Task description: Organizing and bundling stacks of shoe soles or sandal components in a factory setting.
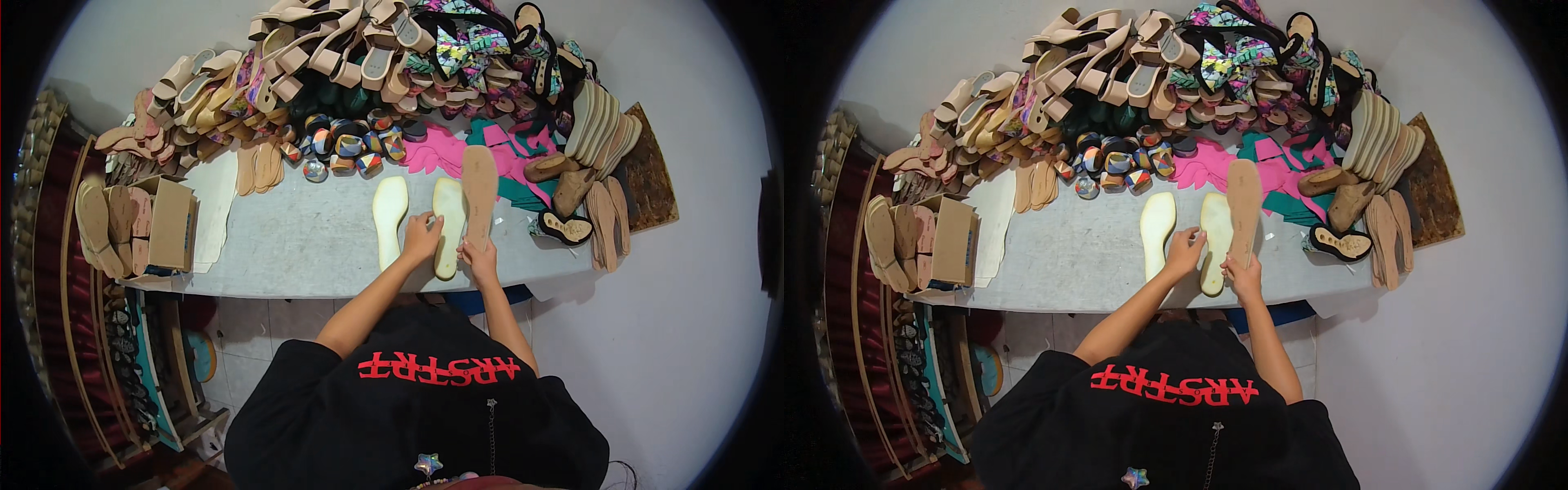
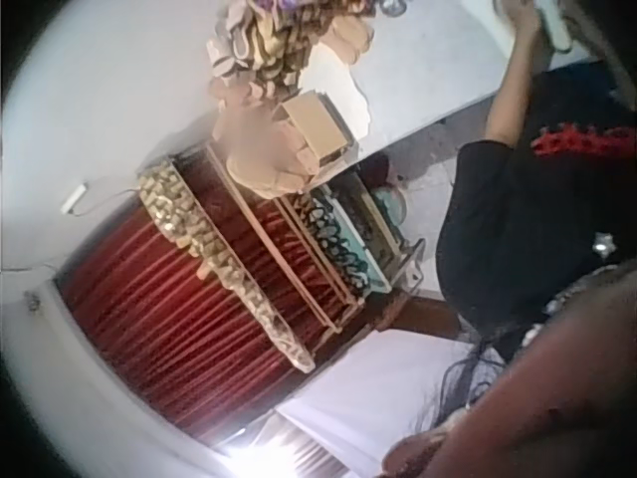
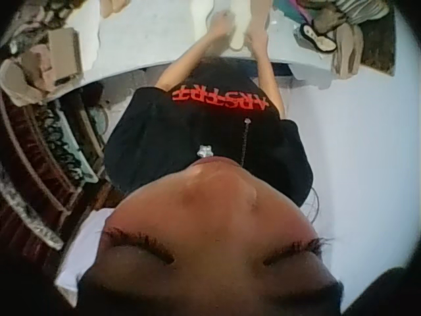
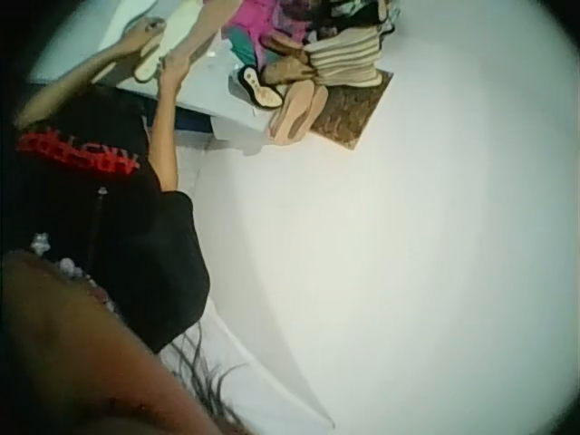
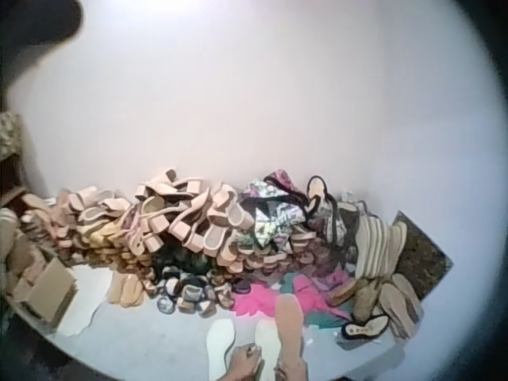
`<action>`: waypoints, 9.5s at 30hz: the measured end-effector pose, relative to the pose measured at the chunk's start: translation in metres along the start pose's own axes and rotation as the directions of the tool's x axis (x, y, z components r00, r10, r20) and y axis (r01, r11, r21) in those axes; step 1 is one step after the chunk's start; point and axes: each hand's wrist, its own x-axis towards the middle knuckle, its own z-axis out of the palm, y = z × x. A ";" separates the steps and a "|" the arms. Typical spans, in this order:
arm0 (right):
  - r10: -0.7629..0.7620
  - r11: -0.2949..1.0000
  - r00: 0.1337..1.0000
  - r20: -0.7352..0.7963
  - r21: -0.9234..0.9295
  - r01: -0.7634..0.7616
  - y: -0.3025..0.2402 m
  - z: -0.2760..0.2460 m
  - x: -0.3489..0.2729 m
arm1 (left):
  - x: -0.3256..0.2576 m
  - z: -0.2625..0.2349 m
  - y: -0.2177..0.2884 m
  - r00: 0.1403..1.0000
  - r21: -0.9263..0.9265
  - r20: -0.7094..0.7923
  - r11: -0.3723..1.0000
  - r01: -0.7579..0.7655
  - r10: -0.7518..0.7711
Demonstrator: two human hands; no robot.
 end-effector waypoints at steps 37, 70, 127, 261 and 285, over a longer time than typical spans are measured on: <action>-0.266 0.665 0.920 0.286 -0.637 0.390 0.017 0.069 0.000 | -0.013 -0.089 -0.060 0.986 0.041 -0.149 0.996 0.083 -0.076; -0.369 0.580 0.850 0.377 -0.621 0.527 0.058 0.102 -0.009 | -0.031 -0.089 -0.055 0.983 -0.017 -0.182 1.000 -0.022 0.018; -0.679 0.445 0.721 -0.142 -0.861 0.249 -0.153 -0.222 0.167 | 0.277 0.302 0.249 0.868 -0.432 0.233 0.846 -0.312 0.439; -0.217 0.653 0.975 0.053 -0.734 0.185 -0.009 -0.016 0.024 | -0.052 0.005 0.010 0.983 -0.045 0.137 0.992 -0.114 0.119; -0.208 0.476 0.809 0.550 -0.665 0.575 -0.016 0.062 -0.002 | -0.018 -0.065 -0.009 0.974 -0.494 -0.052 0.853 0.167 -0.221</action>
